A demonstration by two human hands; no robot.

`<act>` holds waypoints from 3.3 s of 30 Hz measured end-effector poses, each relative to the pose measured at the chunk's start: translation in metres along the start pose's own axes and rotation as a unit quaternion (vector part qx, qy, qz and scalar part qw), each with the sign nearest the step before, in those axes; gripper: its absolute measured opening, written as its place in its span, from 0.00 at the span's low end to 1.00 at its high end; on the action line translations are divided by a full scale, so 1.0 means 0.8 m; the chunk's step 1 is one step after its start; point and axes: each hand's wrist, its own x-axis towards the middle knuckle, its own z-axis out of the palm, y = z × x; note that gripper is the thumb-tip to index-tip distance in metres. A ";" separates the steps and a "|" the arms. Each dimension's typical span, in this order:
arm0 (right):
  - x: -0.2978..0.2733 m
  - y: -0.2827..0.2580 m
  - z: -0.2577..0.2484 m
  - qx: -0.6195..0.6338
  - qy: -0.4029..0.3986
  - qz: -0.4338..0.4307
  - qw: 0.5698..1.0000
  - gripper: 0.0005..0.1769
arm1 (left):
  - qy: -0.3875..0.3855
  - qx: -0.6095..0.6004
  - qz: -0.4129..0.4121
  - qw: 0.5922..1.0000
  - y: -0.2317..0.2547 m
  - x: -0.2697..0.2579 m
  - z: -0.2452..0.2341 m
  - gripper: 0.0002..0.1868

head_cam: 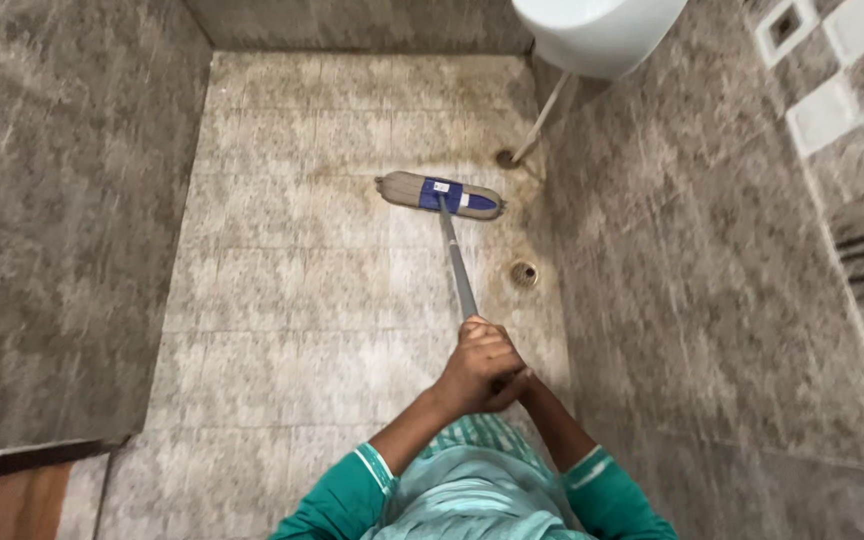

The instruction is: The person mops the tiled floor of a bathroom using a long-handled mop, moving the mop head back and forth across the tiles around a urinal and a sink.

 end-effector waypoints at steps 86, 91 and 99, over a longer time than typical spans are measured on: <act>-0.043 -0.095 -0.057 -0.125 -0.060 0.040 0.990 0.26 | -0.123 -0.077 -0.015 0.989 -0.024 0.008 0.133 0.08; -0.045 -0.085 -0.041 0.055 -0.100 0.065 0.991 0.20 | -0.048 -0.039 -0.030 0.998 0.045 0.024 0.079 0.09; -0.037 -0.136 -0.034 -0.221 -0.176 -0.128 0.951 0.14 | -0.025 -0.034 -0.044 0.998 0.070 0.027 0.091 0.09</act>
